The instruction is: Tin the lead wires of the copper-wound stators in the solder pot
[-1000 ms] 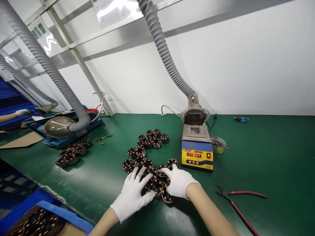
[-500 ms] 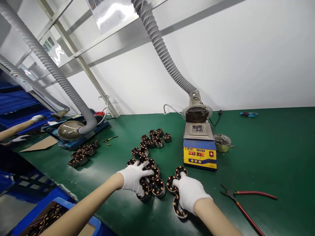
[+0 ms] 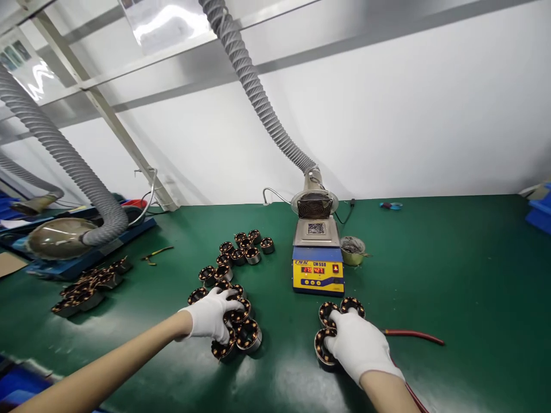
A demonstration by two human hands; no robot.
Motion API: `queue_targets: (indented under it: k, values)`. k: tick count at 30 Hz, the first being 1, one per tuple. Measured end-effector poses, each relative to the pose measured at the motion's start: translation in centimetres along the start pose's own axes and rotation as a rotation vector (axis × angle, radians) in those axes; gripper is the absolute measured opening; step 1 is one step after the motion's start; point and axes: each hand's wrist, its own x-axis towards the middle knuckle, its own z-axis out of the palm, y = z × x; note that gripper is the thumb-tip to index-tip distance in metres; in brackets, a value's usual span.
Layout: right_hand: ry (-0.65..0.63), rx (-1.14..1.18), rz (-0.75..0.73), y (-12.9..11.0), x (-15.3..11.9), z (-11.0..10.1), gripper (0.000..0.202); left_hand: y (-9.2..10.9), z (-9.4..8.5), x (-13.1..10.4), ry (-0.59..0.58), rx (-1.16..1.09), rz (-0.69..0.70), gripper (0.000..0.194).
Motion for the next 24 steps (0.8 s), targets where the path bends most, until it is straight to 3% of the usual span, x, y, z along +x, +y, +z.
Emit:
queue_targets:
  k: [5,6,7,8,11,14,18,20,24]
  values:
    - [0.224,-0.017,-0.204,5.8,-0.8,1.7,0.039,0.2,1.7,0.1,0.148,-0.055,-0.034,0.077]
    - [0.343,-0.023,-0.226,7.2,-0.8,2.6,0.037,0.3,2.0,0.0,0.190,-0.058,-0.029,0.070]
    - [0.469,-0.006,-0.188,8.5,-0.7,3.7,0.036,0.5,2.3,-0.2,0.226,-0.063,-0.024,0.062]
    - [0.515,0.002,-0.120,9.6,-0.7,4.9,0.038,0.7,2.6,-0.3,0.253,-0.068,-0.024,0.054]
    - [0.561,0.023,0.002,11.8,-0.5,8.0,0.050,2.2,3.3,-0.8,0.294,-0.085,-0.044,0.041]
    - [0.560,0.041,0.021,12.8,-0.7,9.6,0.057,5.0,3.9,-1.1,0.316,-0.116,-0.054,0.049]
    - [0.590,-0.045,-0.014,13.5,-1.2,9.7,0.051,10.4,4.1,-1.1,0.319,-0.183,-0.103,0.057]
    - [0.604,-0.114,-0.026,13.3,-1.5,9.3,0.044,13.1,3.7,-0.8,0.270,-0.231,-0.110,0.062]
    - [0.606,-0.188,0.085,12.4,-2.2,8.1,0.041,17.3,2.4,0.2,0.098,-0.257,-0.070,0.079]
